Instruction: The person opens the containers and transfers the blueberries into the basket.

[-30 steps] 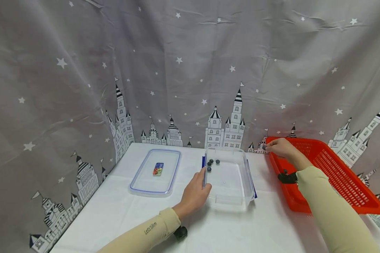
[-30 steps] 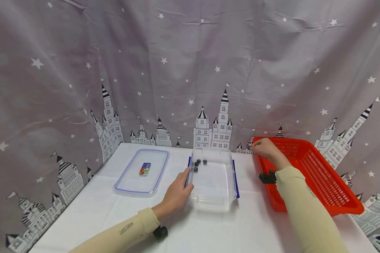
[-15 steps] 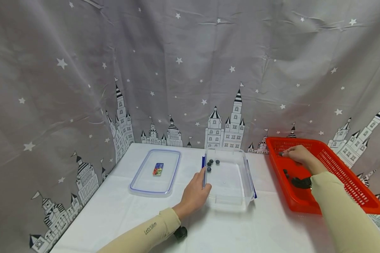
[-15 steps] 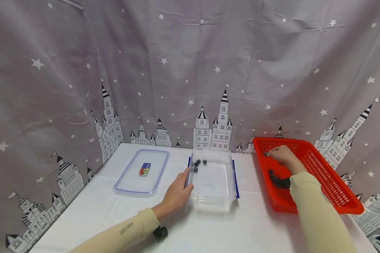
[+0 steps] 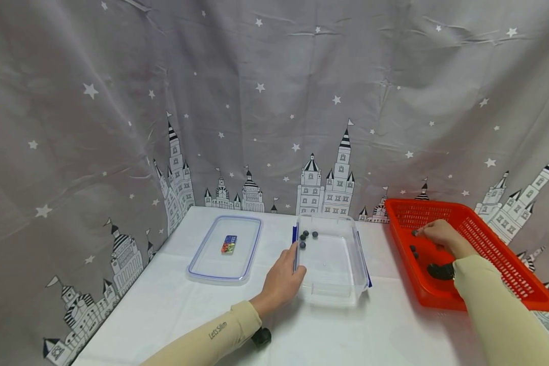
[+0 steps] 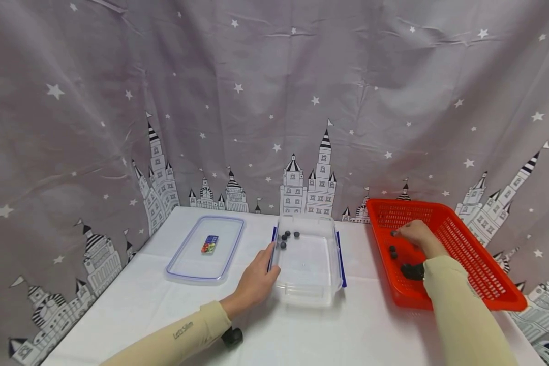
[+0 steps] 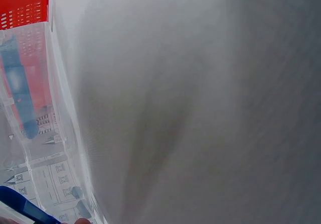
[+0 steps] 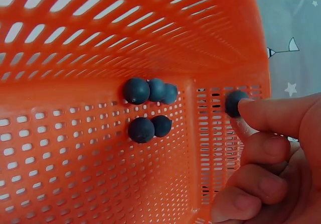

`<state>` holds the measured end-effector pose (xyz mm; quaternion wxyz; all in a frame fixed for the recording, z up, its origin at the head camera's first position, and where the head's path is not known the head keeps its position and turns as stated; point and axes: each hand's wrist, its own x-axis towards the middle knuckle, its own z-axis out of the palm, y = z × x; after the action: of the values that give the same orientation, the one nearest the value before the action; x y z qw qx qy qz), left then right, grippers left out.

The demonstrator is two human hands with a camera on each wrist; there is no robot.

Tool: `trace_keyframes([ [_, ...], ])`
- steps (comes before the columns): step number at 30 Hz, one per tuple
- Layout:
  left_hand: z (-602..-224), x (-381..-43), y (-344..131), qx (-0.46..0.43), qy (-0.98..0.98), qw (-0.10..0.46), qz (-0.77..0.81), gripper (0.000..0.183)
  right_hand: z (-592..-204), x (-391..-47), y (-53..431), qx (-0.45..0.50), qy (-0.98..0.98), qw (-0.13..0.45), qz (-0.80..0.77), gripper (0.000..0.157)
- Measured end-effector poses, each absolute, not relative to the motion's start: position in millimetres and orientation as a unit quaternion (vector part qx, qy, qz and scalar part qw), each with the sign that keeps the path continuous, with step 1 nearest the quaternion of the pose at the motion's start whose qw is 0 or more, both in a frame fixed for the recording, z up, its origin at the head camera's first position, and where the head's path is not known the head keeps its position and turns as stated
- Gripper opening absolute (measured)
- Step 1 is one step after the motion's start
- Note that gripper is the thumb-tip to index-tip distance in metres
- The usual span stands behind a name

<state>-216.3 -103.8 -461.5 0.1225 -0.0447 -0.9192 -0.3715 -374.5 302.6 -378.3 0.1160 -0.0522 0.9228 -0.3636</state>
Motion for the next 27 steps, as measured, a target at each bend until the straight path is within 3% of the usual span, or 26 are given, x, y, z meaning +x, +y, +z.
trace_keyframes([
  [18,-460.2,-215.2,-102.9,-0.042,-0.921,0.123,-0.367,0.067,-352.6,-370.4,246.3,-0.106,0.927,0.081,-0.351,0.049],
  [27,-457.6,-214.0,-103.0,-0.041,-0.92,0.12,-0.37,0.067,-348.1,-371.1,199.9,-0.132,0.921,0.078,-0.359,0.042],
])
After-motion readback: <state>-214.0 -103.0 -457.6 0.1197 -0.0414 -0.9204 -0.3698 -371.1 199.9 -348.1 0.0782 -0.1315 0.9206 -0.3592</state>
